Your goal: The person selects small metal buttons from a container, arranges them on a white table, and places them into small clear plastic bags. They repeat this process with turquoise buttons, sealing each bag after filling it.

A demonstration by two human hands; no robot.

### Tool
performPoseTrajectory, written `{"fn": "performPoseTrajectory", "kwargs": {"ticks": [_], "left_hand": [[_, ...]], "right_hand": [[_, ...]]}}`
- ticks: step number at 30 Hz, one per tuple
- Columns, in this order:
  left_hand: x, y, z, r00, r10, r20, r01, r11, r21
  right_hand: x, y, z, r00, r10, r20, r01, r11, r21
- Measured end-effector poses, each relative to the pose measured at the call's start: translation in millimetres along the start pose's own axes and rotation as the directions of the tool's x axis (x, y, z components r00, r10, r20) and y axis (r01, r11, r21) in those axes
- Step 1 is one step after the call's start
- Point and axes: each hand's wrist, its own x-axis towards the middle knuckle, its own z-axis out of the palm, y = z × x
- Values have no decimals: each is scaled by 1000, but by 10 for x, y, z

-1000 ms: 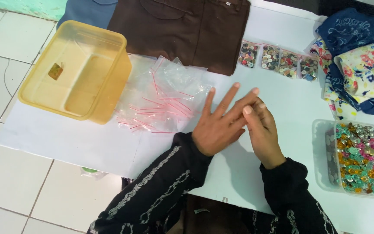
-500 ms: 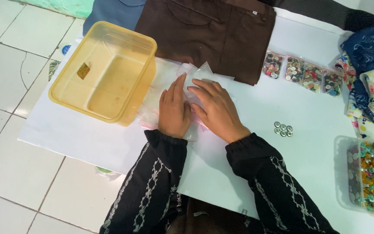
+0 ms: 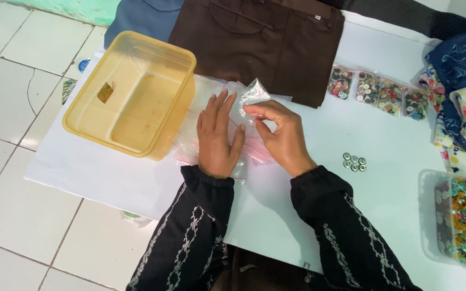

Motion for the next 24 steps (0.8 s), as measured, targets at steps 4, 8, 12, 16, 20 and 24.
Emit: {"fn": "performPoseTrajectory", "kwargs": {"ticks": [4, 8, 12, 16, 20, 24], "left_hand": [[17, 295, -40, 990, 113, -85, -125, 980, -156], [58, 588, 86, 959, 282, -16, -273, 912, -306], [183, 859, 345, 873, 482, 76, -436, 840, -322], [257, 1098, 706, 837, 547, 0, -503, 771, -390], [271, 1277, 1079, 856, 504, -117, -505, 764, -402], [174, 1202, 1318, 775, 596, -212, -626, 770, -122]], "right_hand": [[-198, -228, -398, 979, 201, 21, -199, 944, 262], [-562, -212, -872, 907, 417, 56, -372, 730, 573], [-957, 261, -1302, 800, 597, 59, -414, 477, 775], [-1230, 548, -1512, 822, 568, 31, -369, 490, 790], [-1355, 673, -1602, 891, 448, -67, -294, 684, 668], [-1343, 586, -1628, 971, 116, -207, -86, 985, 148]]}}
